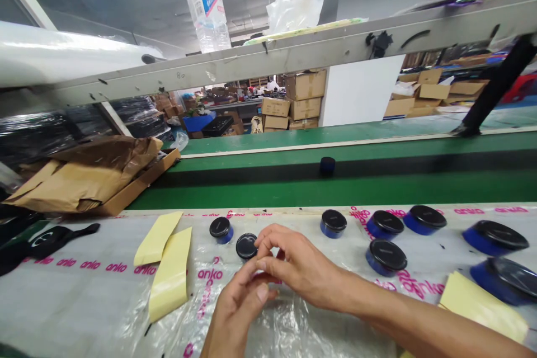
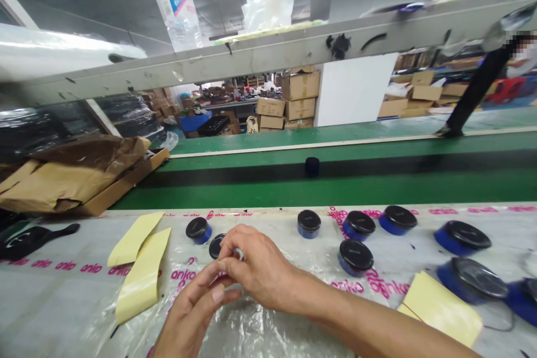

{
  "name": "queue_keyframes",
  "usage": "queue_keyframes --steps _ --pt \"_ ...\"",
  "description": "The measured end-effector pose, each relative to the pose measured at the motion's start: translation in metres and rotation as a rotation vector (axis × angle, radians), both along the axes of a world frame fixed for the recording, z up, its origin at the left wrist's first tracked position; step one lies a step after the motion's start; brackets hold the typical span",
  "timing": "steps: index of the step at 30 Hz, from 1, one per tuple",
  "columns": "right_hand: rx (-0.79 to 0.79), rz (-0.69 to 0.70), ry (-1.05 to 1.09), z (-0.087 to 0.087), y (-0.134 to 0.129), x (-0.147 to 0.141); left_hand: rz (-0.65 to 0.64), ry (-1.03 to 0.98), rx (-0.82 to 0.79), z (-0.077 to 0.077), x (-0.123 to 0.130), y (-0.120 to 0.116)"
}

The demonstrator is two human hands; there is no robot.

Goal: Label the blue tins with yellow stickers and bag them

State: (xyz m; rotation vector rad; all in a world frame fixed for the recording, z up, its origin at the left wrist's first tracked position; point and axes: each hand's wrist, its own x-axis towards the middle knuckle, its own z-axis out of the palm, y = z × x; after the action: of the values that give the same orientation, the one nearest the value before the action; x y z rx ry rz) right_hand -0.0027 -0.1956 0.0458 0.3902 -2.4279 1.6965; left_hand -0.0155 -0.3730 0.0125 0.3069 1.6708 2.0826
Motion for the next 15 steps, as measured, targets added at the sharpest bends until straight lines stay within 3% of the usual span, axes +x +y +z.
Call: queue_keyframes --steps 3,7,9,13,15 --pt "0.006 0.025 0.003 0.001 -0.002 0.001 0.086 0.033 -0.090 -0.001 -0.002 0.002" --pt "-0.056 0.025 -0.021 0.003 -0.003 0.005 0.138 -0.012 -0.061 -0.006 -0.004 0.004" --pt "-0.132 0.000 -0.041 0.004 -0.002 0.005 0.228 0.006 -0.064 -0.010 -0.005 0.002" --pt "-0.282 -0.132 -0.087 -0.002 0.002 -0.001 0.523 0.341 -0.324 -0.023 -0.016 -0.007" --pt "-0.357 -0.181 -0.165 -0.009 0.003 -0.008 0.529 0.459 -0.475 -0.032 -0.027 -0.010"
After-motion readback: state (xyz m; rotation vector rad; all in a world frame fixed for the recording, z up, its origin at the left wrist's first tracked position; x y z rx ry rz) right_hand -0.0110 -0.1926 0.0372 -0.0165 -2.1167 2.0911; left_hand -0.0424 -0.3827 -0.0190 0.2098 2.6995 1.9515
